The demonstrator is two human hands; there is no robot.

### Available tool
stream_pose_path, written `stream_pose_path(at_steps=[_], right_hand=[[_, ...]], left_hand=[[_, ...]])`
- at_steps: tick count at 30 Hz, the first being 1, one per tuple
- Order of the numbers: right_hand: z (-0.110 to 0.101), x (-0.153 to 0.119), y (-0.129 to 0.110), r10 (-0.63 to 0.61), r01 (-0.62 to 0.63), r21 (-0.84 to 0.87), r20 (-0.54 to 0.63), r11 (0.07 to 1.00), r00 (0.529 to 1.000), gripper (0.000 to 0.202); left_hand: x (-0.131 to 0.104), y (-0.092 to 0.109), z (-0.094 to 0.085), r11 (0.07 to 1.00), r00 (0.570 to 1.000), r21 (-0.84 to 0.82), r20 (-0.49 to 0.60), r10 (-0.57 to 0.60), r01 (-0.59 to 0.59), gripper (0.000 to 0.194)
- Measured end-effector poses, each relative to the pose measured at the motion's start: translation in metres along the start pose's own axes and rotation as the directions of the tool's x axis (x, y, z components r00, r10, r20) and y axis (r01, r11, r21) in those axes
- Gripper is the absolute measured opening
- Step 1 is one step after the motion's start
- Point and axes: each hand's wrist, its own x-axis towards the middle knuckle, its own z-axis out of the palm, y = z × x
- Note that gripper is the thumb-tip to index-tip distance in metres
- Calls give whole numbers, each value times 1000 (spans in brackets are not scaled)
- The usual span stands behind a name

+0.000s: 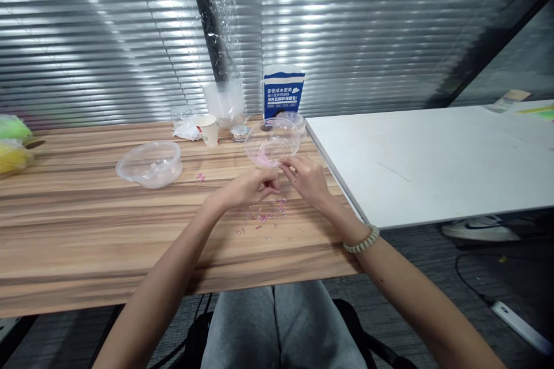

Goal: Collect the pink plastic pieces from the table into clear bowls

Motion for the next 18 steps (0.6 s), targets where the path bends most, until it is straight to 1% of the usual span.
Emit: stream_pose_path(at_steps=[2, 4, 6, 8, 11, 18], right_hand=[[-1, 0, -1, 1, -1, 3, 5, 1000, 1000, 14], [-2, 1, -2, -6, 6, 11, 12, 1000, 1000, 14], [-3, 1, -3, -20, 19, 15, 17, 1000, 1000, 14], [-3, 1, -4, -38, 38, 11, 19, 999, 999, 14], [-3, 1, -5, -63, 63, -7, 14, 998, 998, 13], [-1, -1, -3, -84, 84, 15, 32, 996, 996, 15]], left_hand=[[0, 0, -2, 1000, 992, -7, -121, 27, -28, 12], [0, -3, -4, 999, 967, -7, -251, 34, -37, 11], [-1, -8, -5, 1000, 940, -6, -341, 25, -29, 10], [-1, -13, -5, 1000, 924, -7, -383, 3, -6, 9], [-1, -17, -4, 1000, 914, -2, -406, -23, 24, 8], [-2, -14, -6, 998, 875, 16, -483, -38, 53, 8]])
